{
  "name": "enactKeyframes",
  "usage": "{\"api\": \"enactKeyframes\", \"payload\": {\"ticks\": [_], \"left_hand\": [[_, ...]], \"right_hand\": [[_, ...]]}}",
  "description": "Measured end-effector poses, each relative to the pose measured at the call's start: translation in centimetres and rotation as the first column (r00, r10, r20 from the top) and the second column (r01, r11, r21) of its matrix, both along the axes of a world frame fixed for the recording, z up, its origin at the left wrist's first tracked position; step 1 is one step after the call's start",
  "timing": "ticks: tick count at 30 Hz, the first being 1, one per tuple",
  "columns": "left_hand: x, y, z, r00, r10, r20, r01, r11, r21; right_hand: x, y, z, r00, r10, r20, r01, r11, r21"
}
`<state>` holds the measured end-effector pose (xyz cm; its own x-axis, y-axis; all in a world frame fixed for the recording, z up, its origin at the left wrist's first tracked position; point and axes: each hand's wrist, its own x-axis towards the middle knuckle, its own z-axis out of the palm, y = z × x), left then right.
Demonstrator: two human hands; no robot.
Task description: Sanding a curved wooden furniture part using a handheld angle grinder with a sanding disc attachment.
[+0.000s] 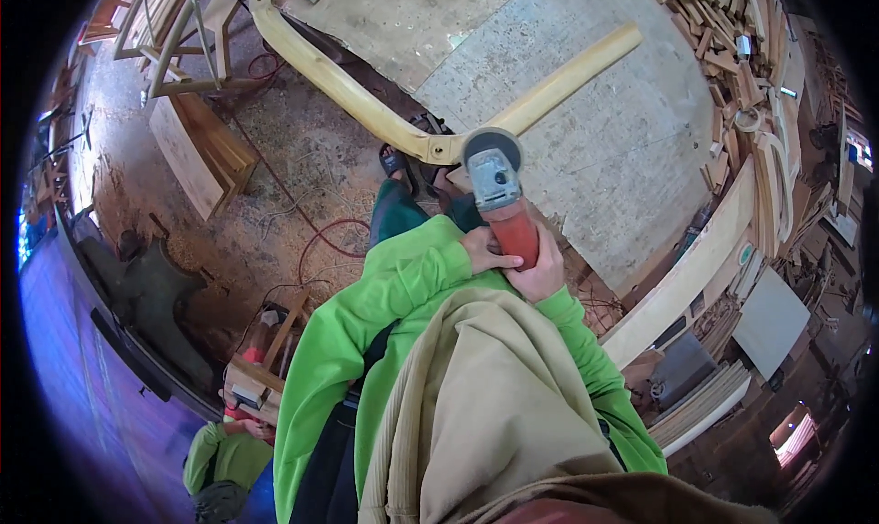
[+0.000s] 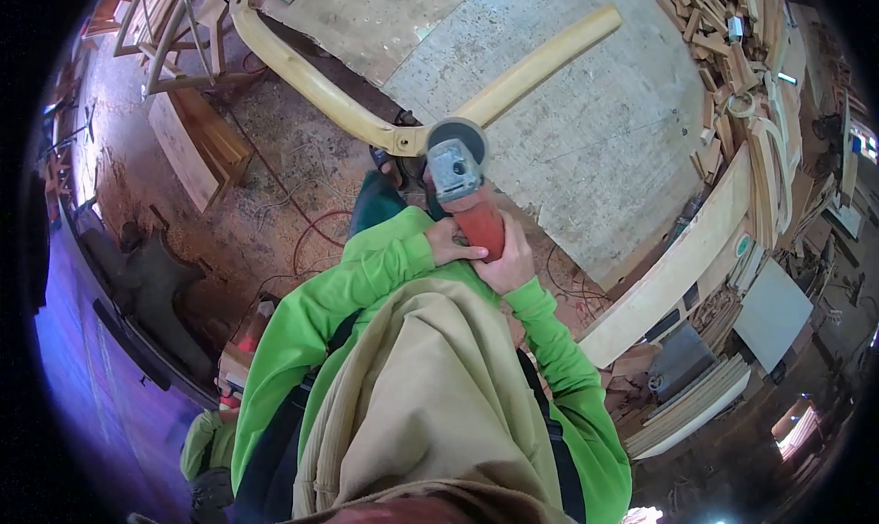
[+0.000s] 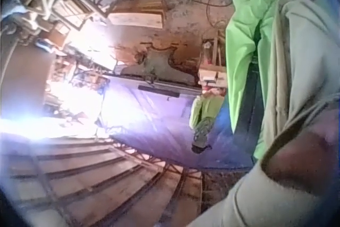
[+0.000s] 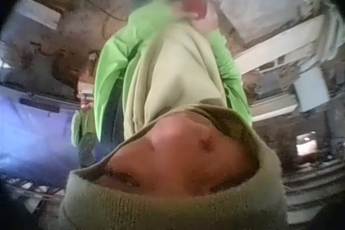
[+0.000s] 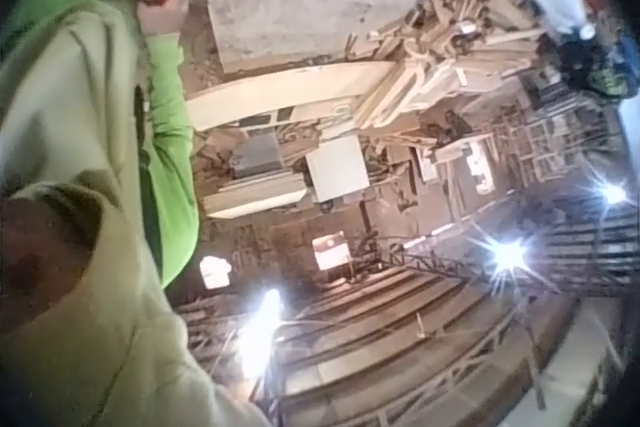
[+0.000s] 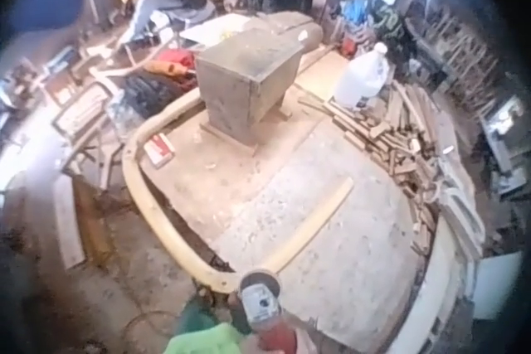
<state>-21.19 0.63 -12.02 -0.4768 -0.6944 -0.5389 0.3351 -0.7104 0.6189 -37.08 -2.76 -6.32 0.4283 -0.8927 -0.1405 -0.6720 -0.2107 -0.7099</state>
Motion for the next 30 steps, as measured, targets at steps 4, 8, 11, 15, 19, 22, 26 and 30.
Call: {"api": "enactKeyframes", "payload": {"ticks": [4, 8, 11, 15, 19, 22, 26, 30], "left_hand": [[-0.8, -0.5, -0.8, 0.992, -0.119, 0.042, 0.122, 0.991, -0.061], [-0.2, 0.1, -0.8, 0.997, -0.076, 0.009, 0.076, 0.996, -0.045], [0.3, 0.2, -0.8, 0.997, -0.075, 0.016, 0.076, 0.996, -0.046], [-0.7, -0.8, -1.0, 0.982, -0.161, 0.097, 0.167, 0.984, -0.06], [-1.7, -0.8, -2.4, 0.974, -0.164, 0.158, 0.183, 0.976, -0.117], [-0.3, -1.8, 0.0, 0.975, -0.171, 0.138, 0.187, 0.976, -0.11], [0.4, -0.8, -1.0, 0.992, -0.033, 0.119, 0.053, 0.985, -0.164], [-1.6, -3.4, 0.1, 0.998, -0.01, 0.07, 0.015, 0.997, -0.076]], "right_hand": [[-0.8, -0.1, 0.6, 0.999, -0.046, 0.025, 0.045, 0.999, 0.028], [-0.5, 0.5, 0.1, 0.997, -0.062, 0.039, 0.06, 0.996, 0.066], [-0.3, 0.7, -0.4, 0.996, -0.07, 0.054, 0.065, 0.993, 0.099], [-1.3, 0.3, -0.3, 0.994, -0.073, 0.087, 0.068, 0.996, 0.061], [-1.8, -0.2, 0.4, 0.982, -0.149, 0.113, 0.13, 0.979, 0.159], [-1.4, -0.9, 0.4, 0.986, -0.068, 0.15, 0.055, 0.994, 0.094], [-1.0, -2.0, -0.1, 0.984, 0.031, 0.176, -0.055, 0.99, 0.132], [-2.5, -3.4, 0.1, 0.994, -0.024, 0.11, 0.009, 0.99, 0.137]]}}
